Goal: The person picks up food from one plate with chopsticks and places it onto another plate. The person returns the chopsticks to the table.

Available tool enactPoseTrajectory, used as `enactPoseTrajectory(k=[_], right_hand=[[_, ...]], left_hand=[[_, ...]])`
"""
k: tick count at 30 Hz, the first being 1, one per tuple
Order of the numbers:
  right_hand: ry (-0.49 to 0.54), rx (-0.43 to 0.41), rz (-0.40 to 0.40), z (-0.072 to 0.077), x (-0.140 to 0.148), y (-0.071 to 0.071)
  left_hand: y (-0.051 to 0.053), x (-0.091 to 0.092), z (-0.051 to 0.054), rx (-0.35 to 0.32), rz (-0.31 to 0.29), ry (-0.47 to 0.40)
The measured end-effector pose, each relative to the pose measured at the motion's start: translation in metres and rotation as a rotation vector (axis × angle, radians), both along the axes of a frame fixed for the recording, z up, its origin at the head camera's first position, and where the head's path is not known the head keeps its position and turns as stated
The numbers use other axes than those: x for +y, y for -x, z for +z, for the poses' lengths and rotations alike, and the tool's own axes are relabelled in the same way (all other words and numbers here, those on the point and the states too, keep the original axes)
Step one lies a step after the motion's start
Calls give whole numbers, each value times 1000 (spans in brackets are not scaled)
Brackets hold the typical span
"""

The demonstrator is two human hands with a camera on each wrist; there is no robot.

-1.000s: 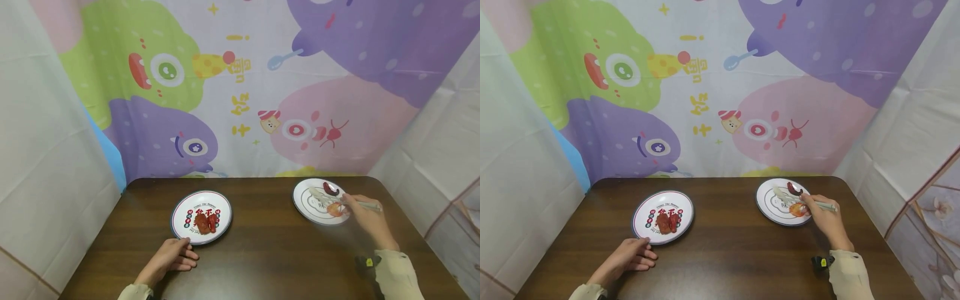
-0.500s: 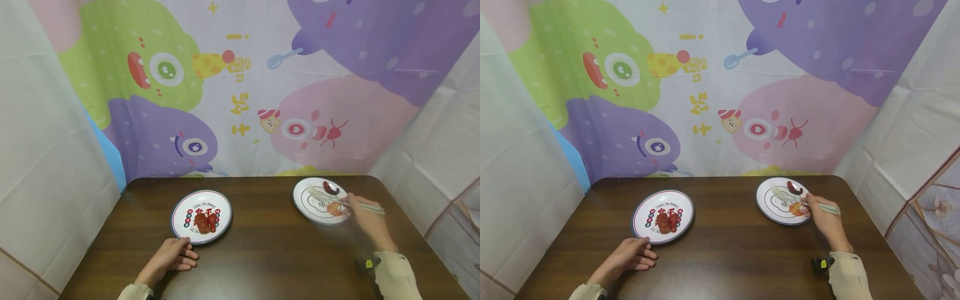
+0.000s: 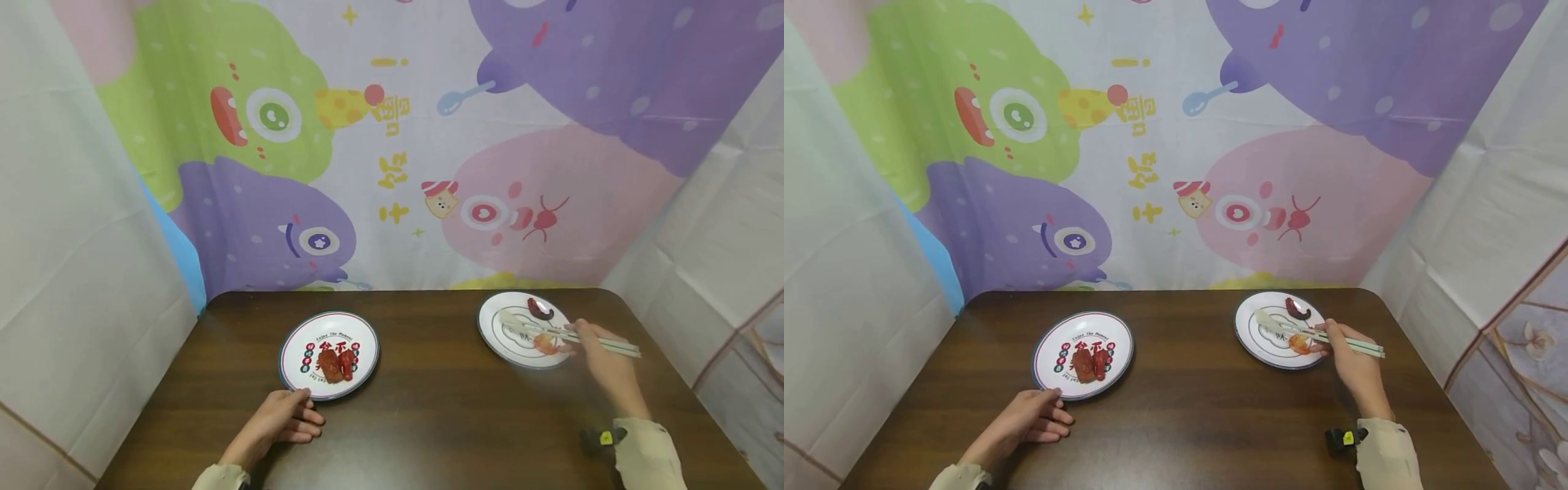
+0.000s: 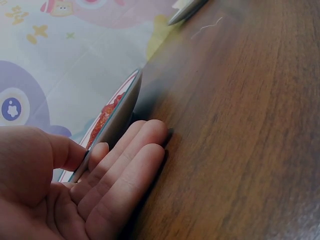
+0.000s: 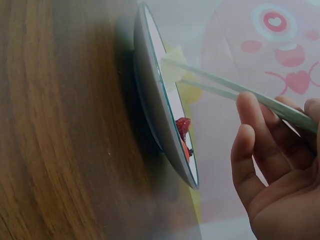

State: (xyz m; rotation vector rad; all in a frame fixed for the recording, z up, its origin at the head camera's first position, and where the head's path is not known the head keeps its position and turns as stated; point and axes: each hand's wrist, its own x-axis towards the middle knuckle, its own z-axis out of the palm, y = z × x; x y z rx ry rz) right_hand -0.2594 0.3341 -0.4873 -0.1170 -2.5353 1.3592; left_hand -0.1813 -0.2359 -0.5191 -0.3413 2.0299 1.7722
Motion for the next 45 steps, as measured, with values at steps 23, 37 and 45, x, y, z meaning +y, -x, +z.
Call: enactPoseTrajectory(k=[23, 37, 45], right_hand=[[83, 32, 90, 4, 14, -9], [65, 36, 105, 13, 13, -9], [65, 41, 105, 14, 14, -11]], left_hand=[[0, -4, -2, 10, -15, -24], [0, -3, -3, 6, -8, -19], [0, -3, -4, 9, -26, -29]])
